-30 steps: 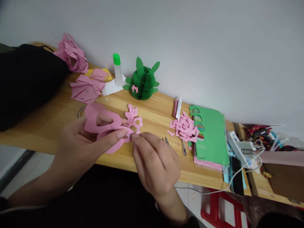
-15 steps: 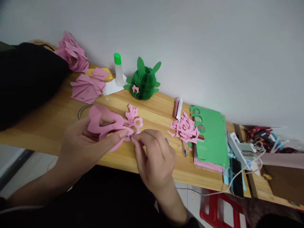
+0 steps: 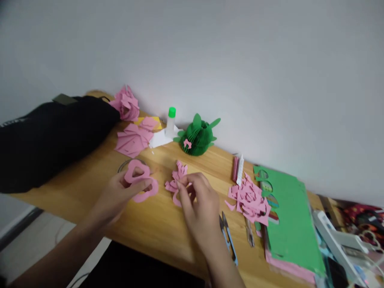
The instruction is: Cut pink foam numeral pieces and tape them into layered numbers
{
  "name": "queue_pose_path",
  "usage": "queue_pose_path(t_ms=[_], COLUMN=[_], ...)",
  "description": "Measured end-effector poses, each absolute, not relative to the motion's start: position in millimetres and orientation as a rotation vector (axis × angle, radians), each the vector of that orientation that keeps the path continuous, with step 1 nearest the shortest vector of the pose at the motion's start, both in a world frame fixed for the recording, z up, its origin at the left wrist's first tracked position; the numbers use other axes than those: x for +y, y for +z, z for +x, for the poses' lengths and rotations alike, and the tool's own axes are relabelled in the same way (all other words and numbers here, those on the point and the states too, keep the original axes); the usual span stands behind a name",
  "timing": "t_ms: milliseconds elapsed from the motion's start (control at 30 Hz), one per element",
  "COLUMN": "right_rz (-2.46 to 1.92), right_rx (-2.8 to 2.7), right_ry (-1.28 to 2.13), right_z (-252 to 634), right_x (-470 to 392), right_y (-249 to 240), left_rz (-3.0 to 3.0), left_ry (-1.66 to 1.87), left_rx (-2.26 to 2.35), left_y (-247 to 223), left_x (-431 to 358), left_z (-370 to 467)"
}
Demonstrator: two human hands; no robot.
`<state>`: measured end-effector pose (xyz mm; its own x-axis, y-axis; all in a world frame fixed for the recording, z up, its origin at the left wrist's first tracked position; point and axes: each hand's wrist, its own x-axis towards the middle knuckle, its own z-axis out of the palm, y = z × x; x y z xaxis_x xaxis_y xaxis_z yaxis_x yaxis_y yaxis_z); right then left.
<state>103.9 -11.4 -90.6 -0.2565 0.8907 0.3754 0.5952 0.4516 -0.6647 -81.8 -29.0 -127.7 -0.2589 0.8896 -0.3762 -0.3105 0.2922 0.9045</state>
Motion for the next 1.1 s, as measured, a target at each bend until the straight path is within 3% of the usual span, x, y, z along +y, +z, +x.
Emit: queue_pose_path(t_ms=[67, 267, 533, 800, 933, 1100], right_rz=[-1.416, -1.700, -1.748, -1.608, -1.333, -1.332], right_rx=[-2.027, -2.150, -2.193, -2.048, -1.929, -1.685], right_ry=[0.618, 0.513, 0.567, 0.685, 0.950, 0.851], right_z=[79.6, 2.2, -12.6, 42.5, 66.7, 81.0], right_x=[26.0, 117.2, 139.4, 72.4, 12.4, -20.7], right_y=[-99.7, -123.5, -141.1, -109.4, -100.1, -104.9], left_rz=[0.570, 0.397, 0.394, 0.444, 0.548, 0.539], left_ry=[1.293, 1.386, 1.322, 1.349, 1.310, 1.204], left_rx=[1.390, 1.434, 1.405, 1.309, 1.125, 0.843], left_y=[-137.8, -150.5, -148.9, -126.6, -110.6, -88.9], left_x=[-28.0, -30.6, -28.7, -17.7, -12.1, -12.9], left_z=[-98.8, -128.3, -141.6, -123.7, -101.9, -68.5])
